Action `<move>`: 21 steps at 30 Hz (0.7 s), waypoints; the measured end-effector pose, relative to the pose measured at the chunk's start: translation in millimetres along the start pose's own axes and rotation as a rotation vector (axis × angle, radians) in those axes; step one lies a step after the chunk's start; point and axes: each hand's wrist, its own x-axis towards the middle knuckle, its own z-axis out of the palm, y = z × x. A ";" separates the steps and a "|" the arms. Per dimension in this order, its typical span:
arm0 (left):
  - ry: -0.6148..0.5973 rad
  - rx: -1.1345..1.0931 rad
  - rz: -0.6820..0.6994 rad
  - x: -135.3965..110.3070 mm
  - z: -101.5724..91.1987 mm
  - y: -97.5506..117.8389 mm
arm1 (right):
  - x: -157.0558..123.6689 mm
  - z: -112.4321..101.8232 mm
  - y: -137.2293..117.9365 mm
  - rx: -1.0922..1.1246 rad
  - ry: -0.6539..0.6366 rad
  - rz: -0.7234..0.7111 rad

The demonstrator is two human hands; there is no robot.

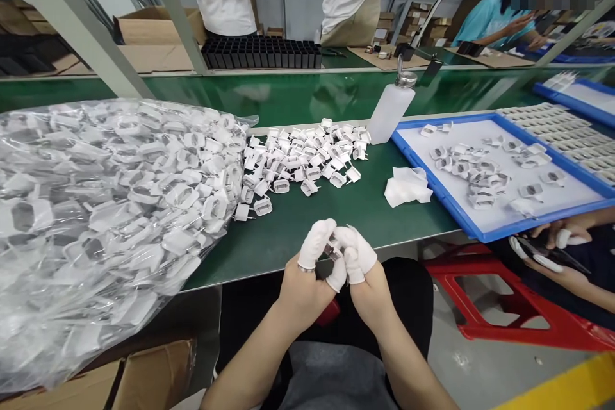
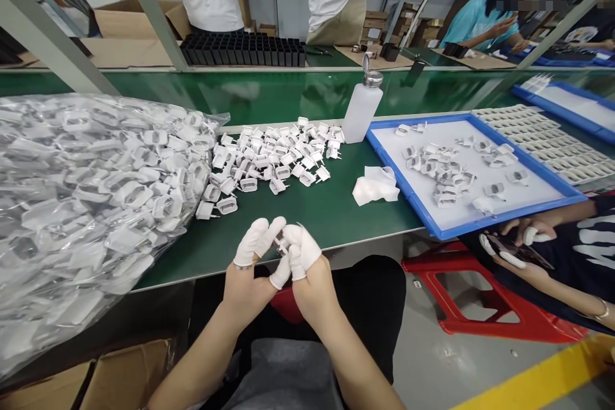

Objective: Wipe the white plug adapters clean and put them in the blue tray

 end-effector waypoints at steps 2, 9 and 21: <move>0.005 -0.046 -0.042 -2.5 1.1 1.6 | 1.3 -0.3 -1.0 0.004 0.036 0.010; -0.072 -0.610 -0.610 -0.9 -7.6 -0.9 | -14.8 -0.9 1.7 -0.054 0.131 -0.065; 0.072 -0.601 -0.605 -10.0 -5.8 0.8 | -14.3 -4.4 2.2 -0.351 -0.051 -0.064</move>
